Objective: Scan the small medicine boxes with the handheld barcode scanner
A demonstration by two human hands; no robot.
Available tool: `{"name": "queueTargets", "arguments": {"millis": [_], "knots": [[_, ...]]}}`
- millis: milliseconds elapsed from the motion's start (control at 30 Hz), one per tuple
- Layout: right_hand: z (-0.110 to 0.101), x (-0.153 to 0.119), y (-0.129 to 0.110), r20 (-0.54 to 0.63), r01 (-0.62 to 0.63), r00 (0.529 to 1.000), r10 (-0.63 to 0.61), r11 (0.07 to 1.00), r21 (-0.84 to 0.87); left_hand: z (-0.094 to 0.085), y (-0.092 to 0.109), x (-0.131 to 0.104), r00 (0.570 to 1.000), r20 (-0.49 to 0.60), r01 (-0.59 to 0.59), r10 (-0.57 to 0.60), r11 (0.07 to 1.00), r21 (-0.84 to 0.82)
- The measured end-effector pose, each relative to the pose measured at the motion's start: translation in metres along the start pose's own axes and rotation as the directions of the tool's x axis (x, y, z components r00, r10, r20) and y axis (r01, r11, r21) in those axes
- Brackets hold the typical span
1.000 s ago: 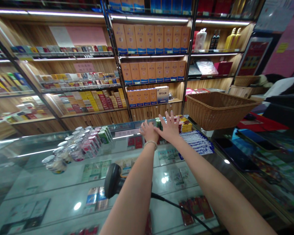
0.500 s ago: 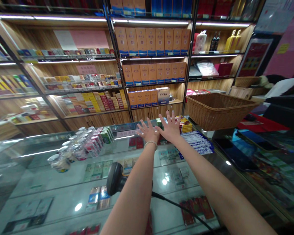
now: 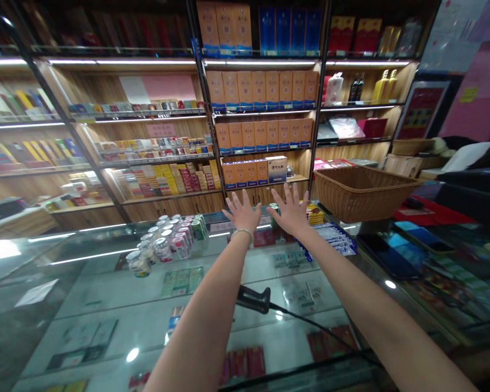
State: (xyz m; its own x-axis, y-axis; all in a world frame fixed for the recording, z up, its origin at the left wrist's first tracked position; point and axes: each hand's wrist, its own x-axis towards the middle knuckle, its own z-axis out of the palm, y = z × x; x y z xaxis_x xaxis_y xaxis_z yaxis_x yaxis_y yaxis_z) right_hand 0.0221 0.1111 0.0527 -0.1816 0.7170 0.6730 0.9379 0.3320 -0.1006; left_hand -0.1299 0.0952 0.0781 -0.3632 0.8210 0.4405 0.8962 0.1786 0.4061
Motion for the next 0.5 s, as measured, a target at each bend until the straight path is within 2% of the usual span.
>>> {"name": "queueTargets", "arguments": {"millis": [200,500], "knots": [[-0.016,-0.017,-0.019,-0.050,0.034,0.998,-0.033,0.999,0.011,-0.041,-0.030,-0.012,0.998,-0.026,-0.048,0.048,0.999,-0.003],[-0.037,-0.039,-0.053,-0.026,0.059,0.998,-0.058,0.998,0.031,-0.093,-0.083,-0.035,0.965,-0.094,-0.235,0.244,0.967,0.104]]}}
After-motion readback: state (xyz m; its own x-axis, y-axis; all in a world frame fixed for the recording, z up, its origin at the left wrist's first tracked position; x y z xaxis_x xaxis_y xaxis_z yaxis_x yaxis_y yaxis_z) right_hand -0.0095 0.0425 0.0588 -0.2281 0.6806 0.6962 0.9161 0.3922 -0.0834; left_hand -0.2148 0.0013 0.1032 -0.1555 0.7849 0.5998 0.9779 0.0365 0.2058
